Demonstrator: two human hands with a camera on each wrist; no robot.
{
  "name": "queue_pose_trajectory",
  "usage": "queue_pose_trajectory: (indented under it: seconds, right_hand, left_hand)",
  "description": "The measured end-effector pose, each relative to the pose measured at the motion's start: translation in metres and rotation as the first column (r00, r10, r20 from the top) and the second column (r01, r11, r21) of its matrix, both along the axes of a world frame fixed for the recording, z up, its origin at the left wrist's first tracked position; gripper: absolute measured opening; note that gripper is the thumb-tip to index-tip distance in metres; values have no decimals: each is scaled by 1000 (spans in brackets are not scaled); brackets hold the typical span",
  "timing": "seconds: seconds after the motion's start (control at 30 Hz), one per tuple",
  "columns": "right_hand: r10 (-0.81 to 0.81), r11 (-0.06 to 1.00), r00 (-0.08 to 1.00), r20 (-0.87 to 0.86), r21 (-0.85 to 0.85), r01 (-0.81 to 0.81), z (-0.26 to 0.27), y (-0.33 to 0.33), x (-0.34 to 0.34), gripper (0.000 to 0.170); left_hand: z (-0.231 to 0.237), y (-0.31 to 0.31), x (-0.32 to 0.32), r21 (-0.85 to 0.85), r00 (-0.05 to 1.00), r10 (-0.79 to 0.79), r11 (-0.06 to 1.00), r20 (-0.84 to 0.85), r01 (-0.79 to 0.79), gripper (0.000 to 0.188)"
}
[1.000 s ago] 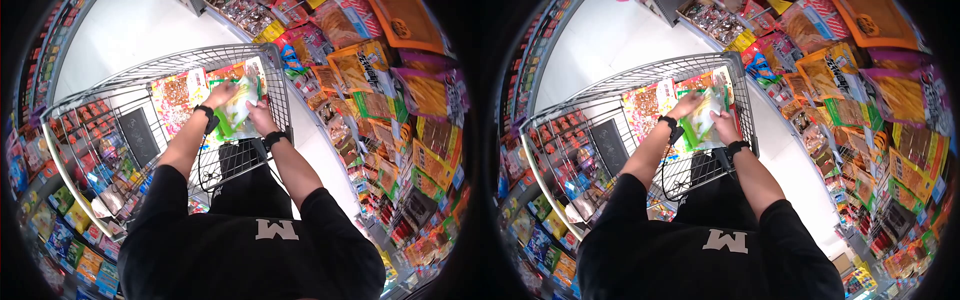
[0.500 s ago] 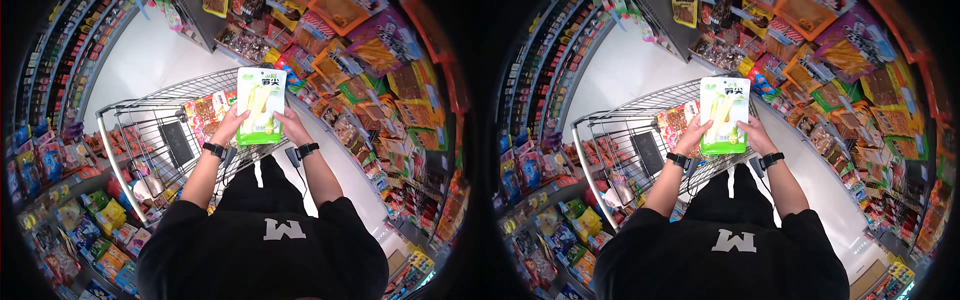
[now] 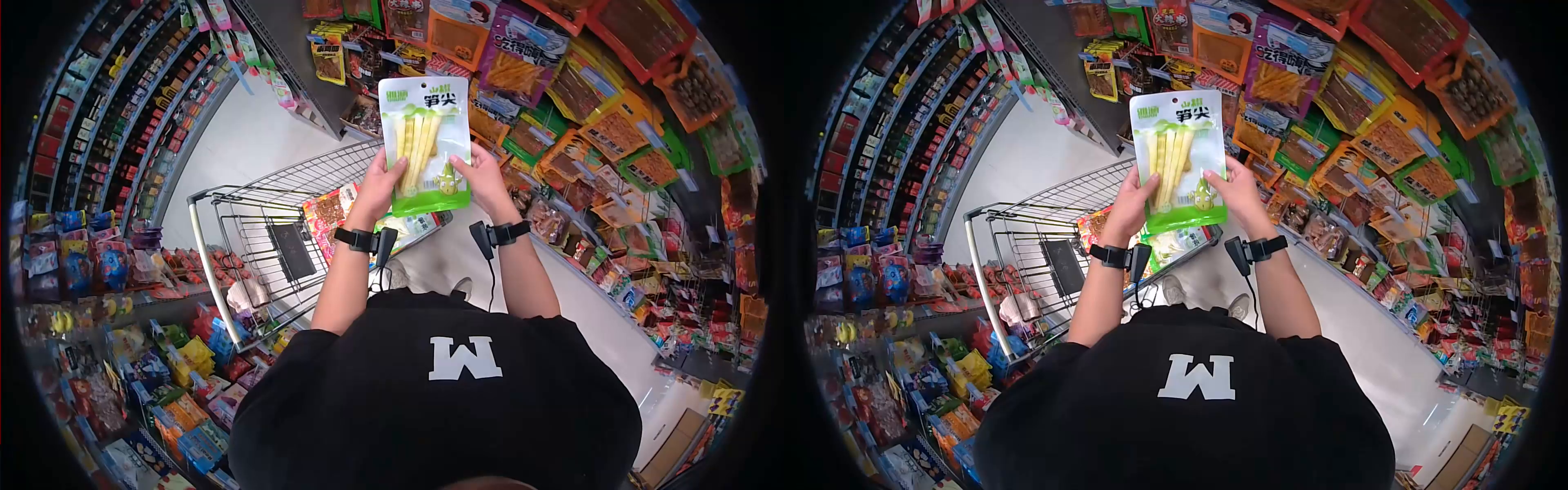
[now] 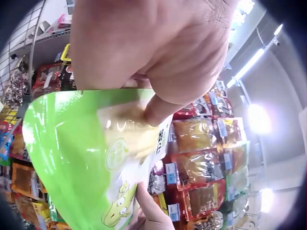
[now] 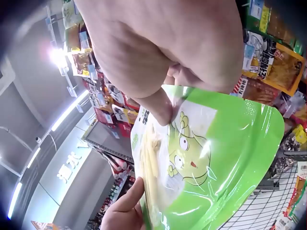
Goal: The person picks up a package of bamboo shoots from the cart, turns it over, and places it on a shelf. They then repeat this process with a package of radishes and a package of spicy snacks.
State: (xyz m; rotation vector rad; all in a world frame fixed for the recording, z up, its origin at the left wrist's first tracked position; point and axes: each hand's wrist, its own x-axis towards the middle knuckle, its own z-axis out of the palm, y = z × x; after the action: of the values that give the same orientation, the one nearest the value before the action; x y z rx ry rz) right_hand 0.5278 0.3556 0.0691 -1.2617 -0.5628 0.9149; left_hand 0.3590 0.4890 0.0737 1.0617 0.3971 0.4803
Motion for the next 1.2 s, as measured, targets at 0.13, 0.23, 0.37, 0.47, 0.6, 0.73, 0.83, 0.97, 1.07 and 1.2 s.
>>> queue_pose_trajectory:
  seconds: [0.13,0.23,0.37,0.47,0.6,0.73,0.83,0.97,1.07,1.2]
  right_hand:
    - [-51,995,998,28,92,48,27,-22,13,38]
    - [-57,992,998,27,111,54,44,-36,17,39]
    - [-58,992,997,57,115,51,44,-47,26,40]
    - [-89,990,993,73,118,80,48,-54,26,38]
    - [-119,986,990,77,127,109,44,-59,28,41]
    - [-216,960,682,699,25,279,61,-57,11,57]
    - [-162,985,738,655,60,164,76,-48,-16,64]
    - [-149,981,979,137,148,128,74,-62,1,53]
    - [-144,977,990,-9,160,143,80,-81,7,42]
    - [-70,975,978,-198,195,109,79,-92,8,42]
  left_hand:
    - [29,-29,15,-80,997,13,997,78,-7,42]
    - [42,-44,21,-140,995,7,990,99,7,44]
    - [47,-61,26,-86,996,-2,996,90,9,49]
    - [57,-74,26,-81,996,-7,997,84,14,53]
    - [58,-77,36,-79,994,-22,996,110,30,55]
    - [55,-89,52,67,994,15,997,106,-23,61]
    - [54,-108,63,354,975,-167,929,145,106,75]
    - [75,-95,46,258,956,-195,957,217,137,67]
    - [70,-74,41,359,973,120,915,198,-186,51]
    - [78,-65,39,385,987,126,910,99,-154,48]
